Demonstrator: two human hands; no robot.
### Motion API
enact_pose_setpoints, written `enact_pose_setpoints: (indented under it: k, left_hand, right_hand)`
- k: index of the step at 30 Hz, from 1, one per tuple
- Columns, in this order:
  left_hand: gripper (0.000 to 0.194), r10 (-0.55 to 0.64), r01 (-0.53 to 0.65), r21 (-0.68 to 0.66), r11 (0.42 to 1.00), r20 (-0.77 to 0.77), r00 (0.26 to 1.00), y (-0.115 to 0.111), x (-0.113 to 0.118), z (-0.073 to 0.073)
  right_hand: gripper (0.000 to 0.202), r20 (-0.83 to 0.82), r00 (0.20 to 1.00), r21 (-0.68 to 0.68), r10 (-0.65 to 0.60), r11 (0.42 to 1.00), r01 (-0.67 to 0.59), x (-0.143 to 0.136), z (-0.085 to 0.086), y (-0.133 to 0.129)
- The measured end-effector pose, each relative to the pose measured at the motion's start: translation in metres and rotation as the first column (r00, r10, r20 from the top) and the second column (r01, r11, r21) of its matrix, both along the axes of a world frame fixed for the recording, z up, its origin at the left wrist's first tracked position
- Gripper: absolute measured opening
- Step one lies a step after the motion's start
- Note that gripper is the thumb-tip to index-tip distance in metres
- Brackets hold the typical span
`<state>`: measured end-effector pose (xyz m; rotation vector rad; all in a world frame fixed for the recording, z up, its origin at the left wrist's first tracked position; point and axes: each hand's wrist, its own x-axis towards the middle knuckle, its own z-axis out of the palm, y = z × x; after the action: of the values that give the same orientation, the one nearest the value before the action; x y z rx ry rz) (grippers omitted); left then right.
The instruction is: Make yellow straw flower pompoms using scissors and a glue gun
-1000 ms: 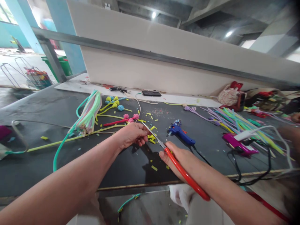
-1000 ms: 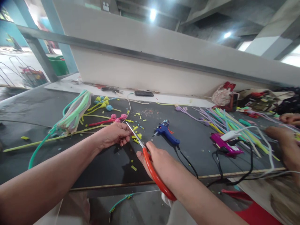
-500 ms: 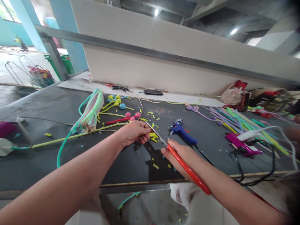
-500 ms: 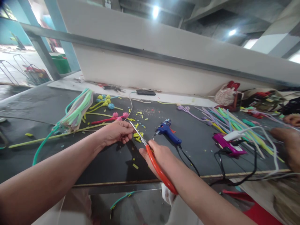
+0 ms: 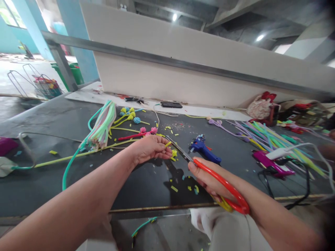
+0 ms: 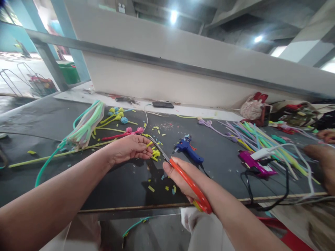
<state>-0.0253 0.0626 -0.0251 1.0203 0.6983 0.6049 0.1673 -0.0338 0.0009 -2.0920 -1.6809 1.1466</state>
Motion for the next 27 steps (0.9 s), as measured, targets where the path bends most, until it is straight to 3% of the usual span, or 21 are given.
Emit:
enact_pose_setpoints:
  k: [6,9,13,18,22,27]
  left_hand:
    - [0.008,0.065,-0.064,0.037,0.997,-0.003,0.998,0.000,0.001,-0.003]
    - [0.007,0.111,-0.112,0.053,0.992,0.019,0.994,0.002,0.001,-0.004]
    - [0.002,0.175,-0.180,0.075,0.981,0.079,0.981,0.005,0.000,-0.005]
    - [0.007,0.230,-0.246,0.101,0.964,0.152,0.961,0.008,-0.002,-0.004]
    - [0.012,0.320,-0.341,0.083,0.937,0.197,0.927,0.009,-0.001,-0.002]
    - [0.017,0.468,-0.489,0.064,0.870,0.206,0.859,0.009,0.000,0.002]
  right_hand:
    - [0.047,-0.367,0.916,-0.210,-0.159,0.974,0.085,0.003,0.007,-0.006]
    - [0.047,-0.519,0.832,-0.313,-0.197,0.949,0.030,0.007,0.009,-0.008]
    - [0.048,-0.678,0.710,-0.338,-0.191,0.938,-0.070,0.013,0.006,-0.006]
    - [0.055,-0.807,0.554,-0.353,-0.205,0.920,-0.173,0.015,-0.008,0.000]
    - [0.061,-0.890,0.383,-0.362,-0.248,0.896,-0.259,0.013,-0.018,-0.001]
    - [0.067,-0.909,0.304,-0.370,-0.287,0.890,-0.266,0.013,-0.024,-0.006]
